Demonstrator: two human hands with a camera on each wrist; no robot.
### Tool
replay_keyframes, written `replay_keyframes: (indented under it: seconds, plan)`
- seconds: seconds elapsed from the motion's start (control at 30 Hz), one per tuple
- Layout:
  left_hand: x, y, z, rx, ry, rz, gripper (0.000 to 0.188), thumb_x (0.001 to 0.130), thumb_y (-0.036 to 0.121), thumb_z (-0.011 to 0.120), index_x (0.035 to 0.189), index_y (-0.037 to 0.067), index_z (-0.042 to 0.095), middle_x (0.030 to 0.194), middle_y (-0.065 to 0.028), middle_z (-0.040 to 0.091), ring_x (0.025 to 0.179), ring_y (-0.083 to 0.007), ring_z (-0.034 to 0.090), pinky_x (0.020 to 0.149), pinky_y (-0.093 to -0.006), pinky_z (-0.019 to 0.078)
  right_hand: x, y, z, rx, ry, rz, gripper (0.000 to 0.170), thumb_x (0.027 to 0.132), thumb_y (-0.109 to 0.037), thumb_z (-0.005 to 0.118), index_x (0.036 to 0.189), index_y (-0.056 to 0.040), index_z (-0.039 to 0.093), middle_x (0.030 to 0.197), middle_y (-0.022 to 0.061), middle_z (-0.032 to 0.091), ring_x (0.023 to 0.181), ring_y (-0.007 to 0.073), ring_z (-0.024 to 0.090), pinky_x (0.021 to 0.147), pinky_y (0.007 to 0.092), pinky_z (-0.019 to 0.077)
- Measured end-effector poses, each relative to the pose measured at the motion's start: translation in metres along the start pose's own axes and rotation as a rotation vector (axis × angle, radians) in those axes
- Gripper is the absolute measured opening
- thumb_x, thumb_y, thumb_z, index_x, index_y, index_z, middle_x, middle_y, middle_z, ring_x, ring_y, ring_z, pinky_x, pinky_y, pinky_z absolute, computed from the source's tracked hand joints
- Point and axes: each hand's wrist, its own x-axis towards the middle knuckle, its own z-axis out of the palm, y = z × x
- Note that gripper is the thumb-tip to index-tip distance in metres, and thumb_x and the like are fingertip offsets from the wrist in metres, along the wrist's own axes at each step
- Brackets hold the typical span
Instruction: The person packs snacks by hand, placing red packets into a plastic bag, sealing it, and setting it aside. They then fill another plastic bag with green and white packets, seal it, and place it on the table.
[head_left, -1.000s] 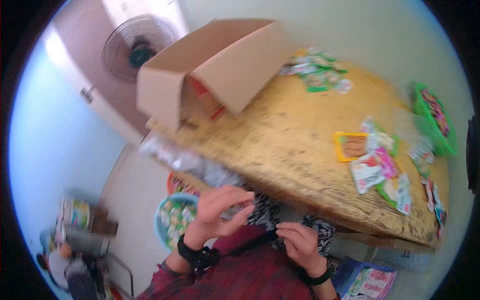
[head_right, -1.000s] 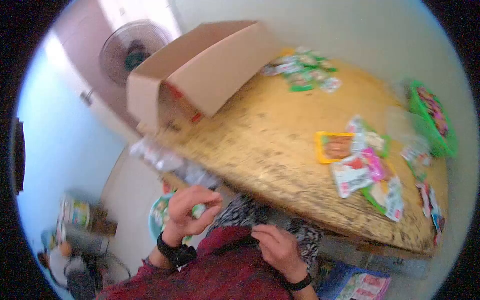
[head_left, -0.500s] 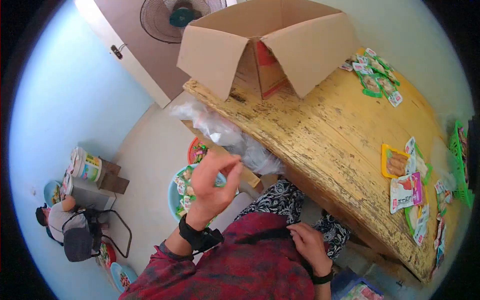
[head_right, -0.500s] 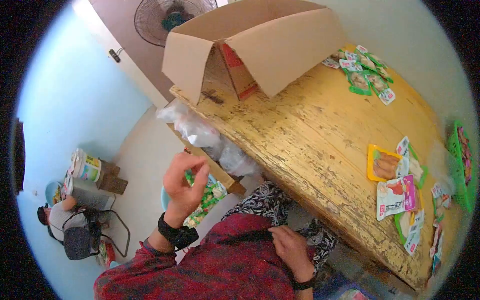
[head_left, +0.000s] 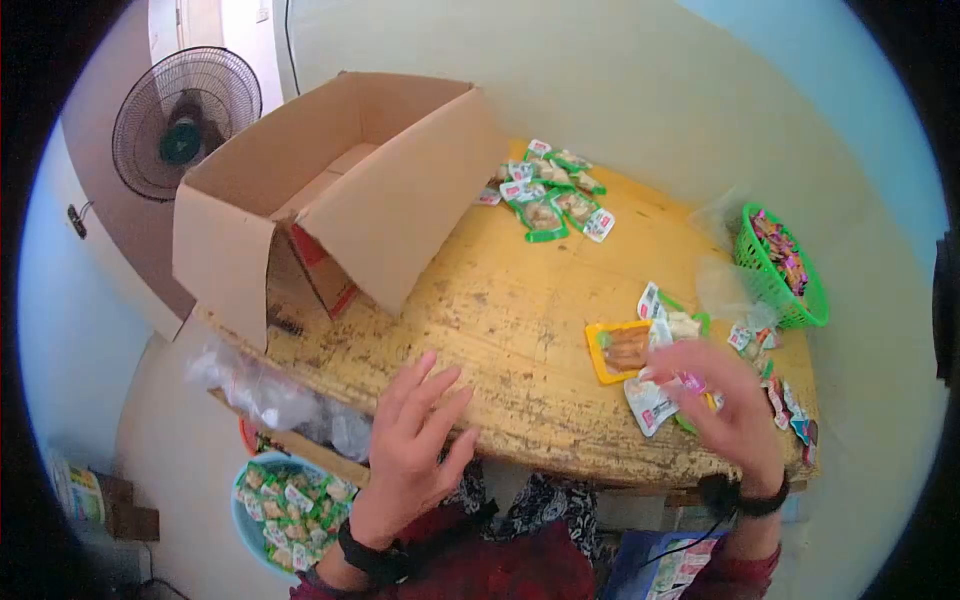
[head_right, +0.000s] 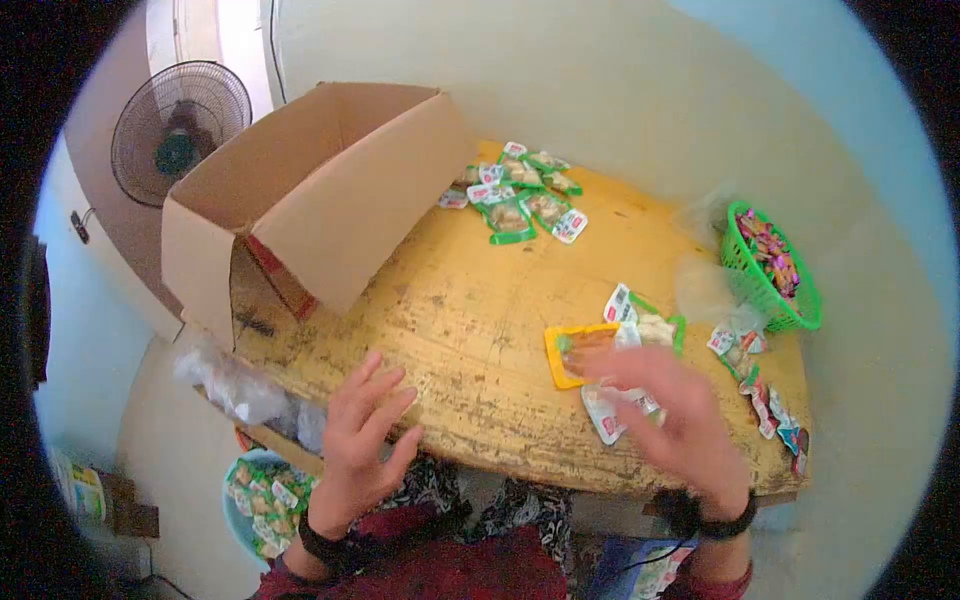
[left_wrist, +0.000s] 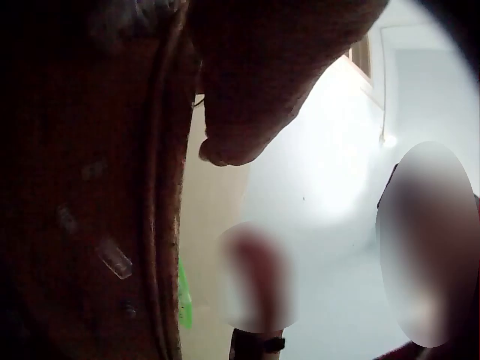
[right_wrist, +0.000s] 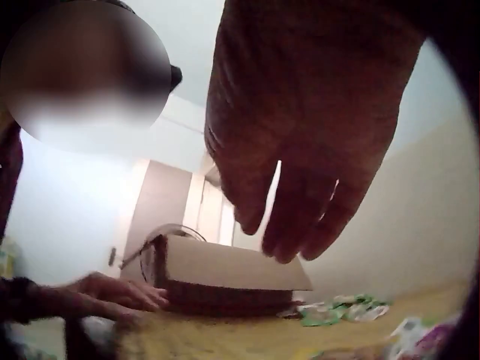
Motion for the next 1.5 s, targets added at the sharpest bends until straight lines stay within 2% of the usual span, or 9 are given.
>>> replay_keyframes:
  seconds: [0.17,0.37,0.4,0.67,1.03,1.13,1.23,1.37,1.5]
  plan:
    - [0.000,-0.020,-0.001,-0.027,-0.193,-0.005,0.046,0.084,0.024,0.079,0.123,0.004,0.068,0.134,-0.0160,0.063,0.132,-0.0372,0.056,0.112,-0.0527,0.0427,0.107,0.088,-0.018,-0.454,0.230,-0.126,0.033,0.094,-0.020,0.071,0.123,-0.0048,0.067,0.129,0.0167,0.066,0.120,0.0366,0.061,0.103,0.0460,0.0474]
    - [0.002,-0.026,-0.004,-0.059,-0.297,0.005,0.053,0.083,0.027,0.079,0.129,0.004,0.065,0.137,-0.0165,0.062,0.132,-0.0370,0.057,0.110,-0.0540,0.0431,0.256,0.163,0.022,-0.456,0.064,0.111,0.061,0.094,-0.051,0.067,0.138,-0.0100,0.062,0.145,0.0196,0.057,0.140,0.0377,0.047,0.115,0.0485,0.0395]
    - [-0.006,-0.031,-0.001,-0.079,-0.242,0.039,0.053,0.096,0.027,0.071,0.142,0.004,0.057,0.150,-0.0176,0.053,0.139,-0.0363,0.050,0.116,-0.0510,0.0395,0.280,0.178,0.034,-0.464,0.042,0.122,0.064,0.094,-0.055,0.066,0.140,-0.0109,0.060,0.148,0.0207,0.054,0.141,0.0394,0.045,0.116,0.0501,0.0382]
    - [0.002,-0.030,-0.005,-0.141,-0.306,-0.018,0.054,0.094,0.023,0.072,0.142,0.002,0.057,0.148,-0.0161,0.055,0.139,-0.0355,0.050,0.115,-0.0510,0.0393,0.384,0.237,0.103,-0.369,-0.137,0.338,0.091,0.088,-0.082,0.049,0.153,-0.0197,0.050,0.163,0.0267,0.032,0.151,0.0479,0.028,0.121,0.0584,0.0281]
    - [0.011,-0.016,-0.012,-0.080,-0.349,-0.043,0.053,0.095,0.022,0.071,0.142,0.004,0.057,0.146,-0.0157,0.056,0.137,-0.0359,0.052,0.115,-0.0515,0.0392,0.335,0.238,0.101,-0.445,-0.379,0.254,0.094,0.080,-0.088,0.052,0.152,-0.0277,0.052,0.156,0.0171,0.044,0.147,0.0406,0.039,0.117,0.0570,0.0369]
    - [0.006,-0.017,-0.007,-0.051,-0.329,-0.005,0.051,0.096,0.022,0.070,0.142,0.004,0.058,0.146,-0.0156,0.056,0.137,-0.0366,0.051,0.115,-0.0515,0.0387,0.290,0.213,0.088,-0.414,-0.377,0.218,0.090,0.086,-0.081,0.054,0.149,-0.0169,0.055,0.158,0.0232,0.040,0.145,0.0454,0.038,0.120,0.0540,0.0320]
    - [0.004,-0.017,-0.004,-0.040,-0.334,-0.002,0.051,0.096,0.023,0.070,0.142,0.004,0.058,0.146,-0.0155,0.056,0.137,-0.0367,0.051,0.114,-0.0514,0.0389,0.242,0.191,0.069,-0.412,-0.396,0.190,0.090,0.086,-0.080,0.057,0.149,-0.0169,0.056,0.158,0.0237,0.041,0.145,0.0472,0.037,0.119,0.0546,0.0329]
    - [0.006,-0.016,-0.004,-0.005,-0.348,0.044,0.053,0.095,0.024,0.071,0.142,0.003,0.057,0.146,-0.0155,0.057,0.137,-0.0365,0.052,0.113,-0.0506,0.0400,0.208,0.178,0.028,-0.424,-0.725,0.218,0.087,0.085,-0.074,0.064,0.148,-0.0153,0.056,0.151,0.0225,0.048,0.138,0.0401,0.048,0.114,0.0490,0.0408]
    - [0.008,-0.012,-0.003,0.039,-0.334,0.043,0.055,0.086,0.027,0.077,0.134,0.004,0.062,0.140,-0.0160,0.061,0.133,-0.0364,0.055,0.111,-0.0523,0.0414,0.197,0.158,0.001,-0.521,-0.425,0.142,0.068,0.094,-0.054,0.066,0.144,-0.0101,0.056,0.142,0.0192,0.055,0.129,0.0384,0.054,0.108,0.0476,0.0453]
